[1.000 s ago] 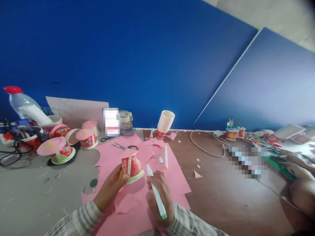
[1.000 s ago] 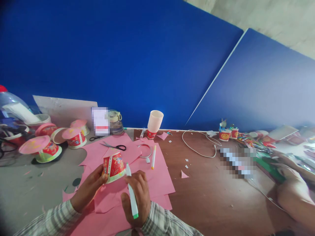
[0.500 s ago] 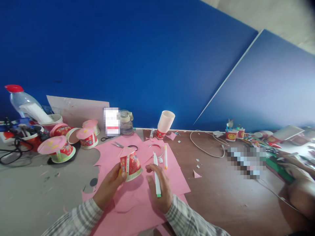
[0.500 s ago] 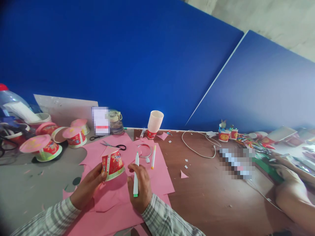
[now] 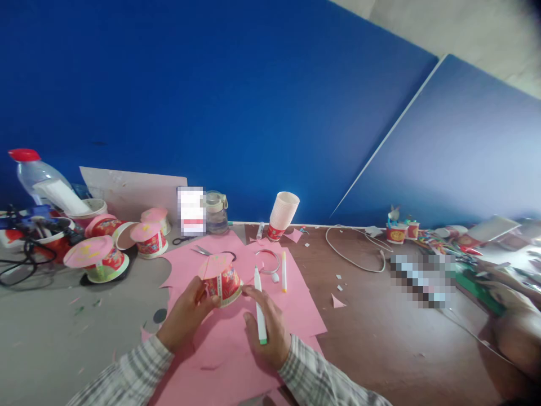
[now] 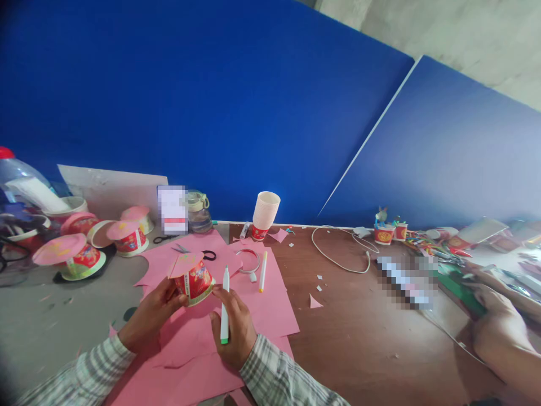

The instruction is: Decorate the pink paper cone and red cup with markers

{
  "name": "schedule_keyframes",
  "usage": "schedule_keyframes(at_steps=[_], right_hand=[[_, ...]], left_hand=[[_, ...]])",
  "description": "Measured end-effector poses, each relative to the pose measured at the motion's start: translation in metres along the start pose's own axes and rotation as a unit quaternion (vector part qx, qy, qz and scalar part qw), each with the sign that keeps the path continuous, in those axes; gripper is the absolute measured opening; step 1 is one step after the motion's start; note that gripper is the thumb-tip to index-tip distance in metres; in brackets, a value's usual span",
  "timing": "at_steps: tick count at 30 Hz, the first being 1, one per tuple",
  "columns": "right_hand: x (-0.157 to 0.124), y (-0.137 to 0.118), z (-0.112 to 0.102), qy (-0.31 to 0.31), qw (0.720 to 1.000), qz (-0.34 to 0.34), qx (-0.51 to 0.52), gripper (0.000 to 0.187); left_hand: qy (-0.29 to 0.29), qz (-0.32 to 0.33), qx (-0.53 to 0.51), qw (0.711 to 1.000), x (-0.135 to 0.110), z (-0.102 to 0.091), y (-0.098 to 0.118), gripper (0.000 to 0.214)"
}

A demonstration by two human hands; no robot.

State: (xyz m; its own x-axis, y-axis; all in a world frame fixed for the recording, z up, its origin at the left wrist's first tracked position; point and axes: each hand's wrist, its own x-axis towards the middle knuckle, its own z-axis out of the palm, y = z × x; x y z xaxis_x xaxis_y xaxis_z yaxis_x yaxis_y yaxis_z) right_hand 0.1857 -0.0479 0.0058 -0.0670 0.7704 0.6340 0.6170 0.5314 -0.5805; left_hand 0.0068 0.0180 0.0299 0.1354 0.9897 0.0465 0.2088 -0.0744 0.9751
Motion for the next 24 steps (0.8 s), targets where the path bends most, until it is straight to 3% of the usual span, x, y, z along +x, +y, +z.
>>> schedule_keyframes(at_steps=[5, 8, 12, 16, 20, 24], right_hand=[[-0.002, 0.004, 0.004, -0.03, 0.999, 0.013, -0.002, 0.052], [-0.002, 0.005, 0.004, -0.019, 0.999, 0.034, 0.004, 0.047], [-0.001, 0.003, -0.001, 0.072, 0.997, 0.038, 0.016, 0.039], [-0.002, -0.007, -0.01, 0.144, 0.988, -0.02, 0.048, 0.032], [-0.005, -0.017, -0.016, 0.11, 0.986, -0.086, 0.094, 0.03], [-0.007, -0.018, -0.015, 0.062, 0.982, -0.11, 0.143, 0.039]], left_hand=[[0.033, 0.084, 0.143, 0.986, 0.007, -0.002, -0.019, 0.034], [0.031, 0.091, 0.171, 0.981, 0.009, -0.004, -0.03, 0.034], [0.027, 0.09, 0.175, 0.98, 0.009, -0.006, -0.038, 0.049], [0.03, 0.101, 0.183, 0.977, -0.001, -0.006, -0.033, 0.04], [0.02, 0.103, 0.199, 0.974, -0.016, -0.001, -0.021, 0.03], [-0.015, 0.115, 0.191, 0.975, -0.026, 0.002, -0.013, 0.025]])
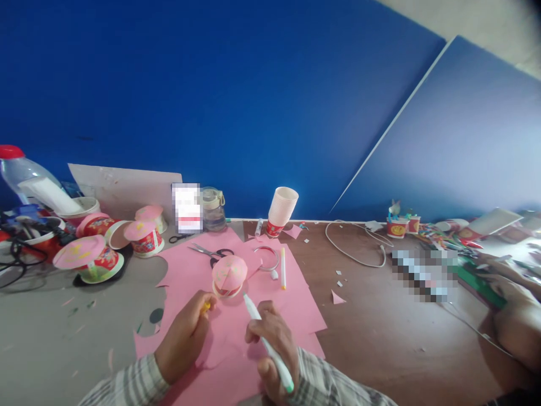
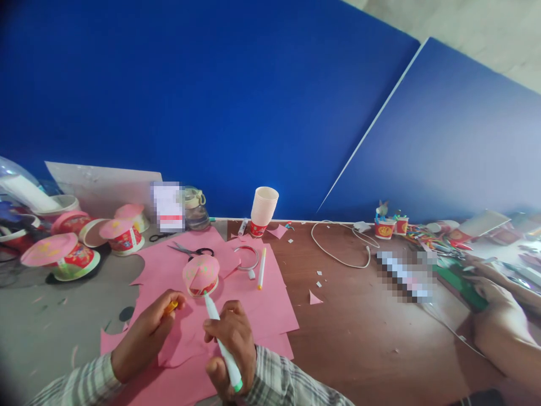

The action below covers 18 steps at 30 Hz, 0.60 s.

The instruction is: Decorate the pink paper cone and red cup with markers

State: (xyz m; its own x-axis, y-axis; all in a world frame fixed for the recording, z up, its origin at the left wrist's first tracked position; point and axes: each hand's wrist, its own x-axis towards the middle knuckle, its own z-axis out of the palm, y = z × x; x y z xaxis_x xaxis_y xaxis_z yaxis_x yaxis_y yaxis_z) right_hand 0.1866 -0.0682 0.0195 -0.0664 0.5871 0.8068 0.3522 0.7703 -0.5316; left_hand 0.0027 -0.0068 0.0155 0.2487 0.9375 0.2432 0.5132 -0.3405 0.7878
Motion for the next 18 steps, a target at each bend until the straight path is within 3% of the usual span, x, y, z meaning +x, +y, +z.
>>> schedule_keyframes(at_steps=[3, 5, 10, 13, 18], right_hand=[[-0.001, 0.002, 0.0, -0.007, 0.998, 0.042, 0.054, 0.045], [-0.003, 0.004, -0.001, -0.015, 0.987, 0.125, 0.1, 0.048], [-0.009, 0.01, 0.001, 0.044, 0.912, 0.352, 0.208, 0.045], [-0.011, 0.016, 0.004, 0.07, 0.886, 0.396, 0.232, 0.047], [-0.007, 0.019, 0.006, 0.059, 0.873, 0.42, 0.24, 0.046]], left_hand=[[-0.03, 0.045, -0.049, 0.997, -0.003, 0.002, 0.002, 0.027], [-0.055, 0.066, -0.081, 0.993, -0.004, 0.005, 0.002, 0.028], [-0.07, 0.029, -0.099, 0.992, -0.007, 0.01, -0.002, 0.034], [-0.076, 0.021, -0.103, 0.992, -0.008, 0.01, -0.002, 0.035], [-0.09, 0.038, -0.11, 0.989, -0.01, 0.01, 0.0, 0.035]])
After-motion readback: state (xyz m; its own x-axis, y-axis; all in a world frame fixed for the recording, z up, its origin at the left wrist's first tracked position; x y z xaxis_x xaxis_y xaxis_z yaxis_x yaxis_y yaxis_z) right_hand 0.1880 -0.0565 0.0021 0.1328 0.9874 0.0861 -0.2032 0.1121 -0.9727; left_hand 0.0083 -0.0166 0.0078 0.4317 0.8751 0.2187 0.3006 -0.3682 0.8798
